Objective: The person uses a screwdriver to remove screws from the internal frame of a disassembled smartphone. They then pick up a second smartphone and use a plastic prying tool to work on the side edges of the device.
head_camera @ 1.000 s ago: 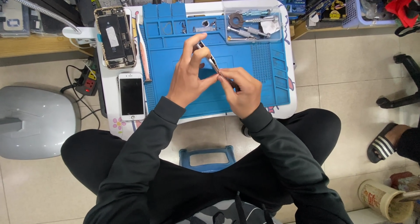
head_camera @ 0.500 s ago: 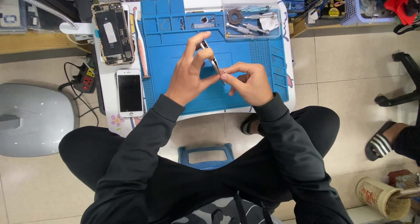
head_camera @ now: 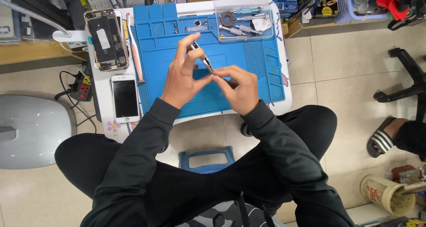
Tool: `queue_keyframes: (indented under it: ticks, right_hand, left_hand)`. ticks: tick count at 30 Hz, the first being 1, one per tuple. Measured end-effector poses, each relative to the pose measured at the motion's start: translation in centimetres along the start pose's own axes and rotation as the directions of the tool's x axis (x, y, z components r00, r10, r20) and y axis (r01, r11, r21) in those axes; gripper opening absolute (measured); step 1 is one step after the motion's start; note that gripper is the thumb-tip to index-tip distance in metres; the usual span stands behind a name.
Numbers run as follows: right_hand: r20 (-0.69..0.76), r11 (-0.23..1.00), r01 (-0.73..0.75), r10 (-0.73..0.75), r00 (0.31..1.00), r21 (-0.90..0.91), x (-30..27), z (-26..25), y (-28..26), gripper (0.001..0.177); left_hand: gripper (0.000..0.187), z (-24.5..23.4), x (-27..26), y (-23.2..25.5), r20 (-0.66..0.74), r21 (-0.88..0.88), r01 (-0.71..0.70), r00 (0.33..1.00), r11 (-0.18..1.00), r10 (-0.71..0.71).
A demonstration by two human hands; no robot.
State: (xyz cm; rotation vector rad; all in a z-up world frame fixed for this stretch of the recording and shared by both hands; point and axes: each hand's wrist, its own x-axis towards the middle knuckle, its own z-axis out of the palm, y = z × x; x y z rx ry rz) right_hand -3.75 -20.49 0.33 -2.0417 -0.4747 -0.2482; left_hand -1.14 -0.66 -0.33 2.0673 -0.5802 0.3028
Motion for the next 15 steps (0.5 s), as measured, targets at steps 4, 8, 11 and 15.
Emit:
queue_keyframes:
  ticks: [4,8,11,15]
  right_hand:
    - [0.149,0.838,-0.376,0.346,0.926,0.394,0.8,-0.9,1.5,0.021]
    - [0.102,0.801,-0.38,0.378,0.92,0.461,1.0,-0.7,3.0,0.014]
    - [0.135,0.84,-0.337,0.31,0.941,0.425,0.8,-0.5,3.0,0.014]
    - [0.196,0.926,-0.277,0.231,0.953,0.258,1.5,-0.1,0.9,0.023]
  left_hand:
    - [0.053,-0.5,0.4,0.6,-0.062,-0.025,0.045,0.997,0.999,-0.046]
    - [0.048,-1.3,0.7,-0.2,-0.07,-0.078,0.113,0.99,0.99,-0.119]
    - [0.03,-2.0,0.4,-0.8,-0.062,-0.167,0.143,0.986,0.975,-0.155]
    - [0.022,-2.8,0.4,-1.5,-0.025,-0.22,0.097,0.994,0.971,-0.105]
